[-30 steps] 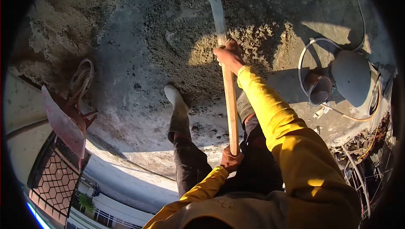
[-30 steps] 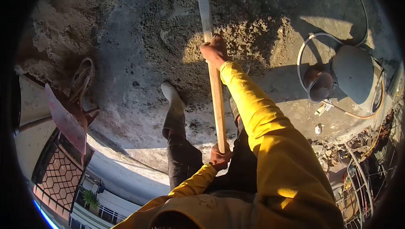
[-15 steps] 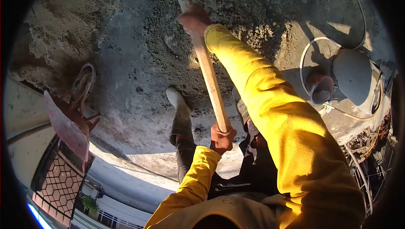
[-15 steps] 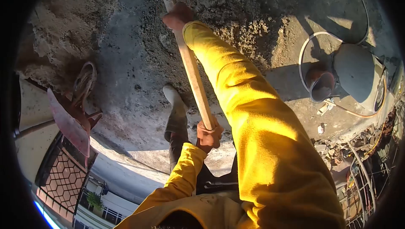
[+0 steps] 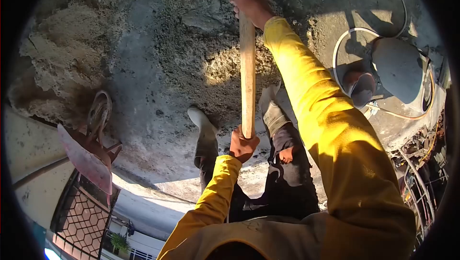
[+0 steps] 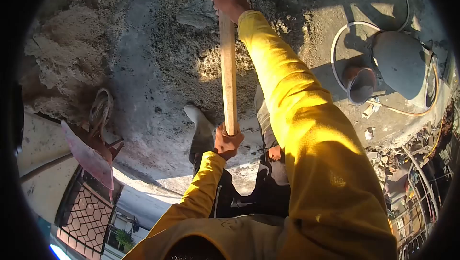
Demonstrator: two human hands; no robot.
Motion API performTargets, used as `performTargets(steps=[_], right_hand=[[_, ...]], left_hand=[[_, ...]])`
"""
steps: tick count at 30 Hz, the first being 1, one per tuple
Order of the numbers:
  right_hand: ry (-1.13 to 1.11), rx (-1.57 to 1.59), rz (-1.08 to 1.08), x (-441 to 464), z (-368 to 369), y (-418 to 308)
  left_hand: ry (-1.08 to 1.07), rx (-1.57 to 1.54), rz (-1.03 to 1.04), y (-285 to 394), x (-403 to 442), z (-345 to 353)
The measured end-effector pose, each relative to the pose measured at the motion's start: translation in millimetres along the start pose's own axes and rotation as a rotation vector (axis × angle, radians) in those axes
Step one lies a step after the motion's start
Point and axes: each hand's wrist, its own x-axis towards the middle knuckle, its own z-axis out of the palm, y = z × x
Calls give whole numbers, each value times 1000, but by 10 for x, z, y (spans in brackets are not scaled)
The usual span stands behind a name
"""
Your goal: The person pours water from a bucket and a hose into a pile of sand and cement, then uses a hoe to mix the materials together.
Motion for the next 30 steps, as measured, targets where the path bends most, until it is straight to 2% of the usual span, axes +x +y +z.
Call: performTargets(steps=[2,3,4,5,6,8,9,11,13,14,15,16,17,19,21,22,23,24,25,27,29,30], right_hand=[[5,-94,117,27,59,444],[-7,-138,191,-146,152,821],[168,-329,324,-266,363,1406],[149,-275,352,-899,212,1059],[127,-169,361,-1167,167,1064],[89,41,389,-1707,80,1089],[88,262,495,-1882,-94,732],[117,404,475,-1991,-389,514],[149,407,395,-1805,-759,452],[168,383,351,-1622,-969,374],[206,413,420,-1271,-1180,666],[242,423,456,-1016,-1378,494],[293,454,396,-668,-1570,553],[429,413,242,-232,-1706,654],[490,484,330,-269,-1291,904],[297,673,368,-363,-990,1393],[420,583,430,-656,-450,1481],[390,613,495,-996,-56,1440],[460,700,523,-1307,321,1311],[395,817,514,-1771,838,1329],[399,888,518,-2070,1246,1338],[384,926,452,-2256,1319,1126]], left_hand=[[12,-74,-183,31,-388,40],[-14,-187,-461,360,-689,51],[-29,-219,-534,451,-1017,70],[-101,-66,-461,346,-1367,69],[-121,-83,-561,499,-1607,53],[-121,69,-525,573,-2057,56],[-123,68,-528,603,-2118,44],[-218,11,-586,606,-2206,-1],[-197,221,-422,410,-1898,53],[-122,285,-298,646,-1534,82],[-274,334,-251,582,-1126,18],[-321,305,-146,585,-705,-7],[-365,308,-143,753,-305,-82],[-258,434,109,757,191,-310],[-243,555,54,1034,35,-829],[-260,584,-19,1005,-156,-1117],[-283,613,-98,952,-518,-1415],[-243,649,-122,709,-865,-1720],[-211,687,-123,383,-1034,-2012],[-261,607,-338,66,-1322,-2492],[-229,734,-372,-292,-1458,-2932],[-205,797,-325,-472,-1522,-3125]])
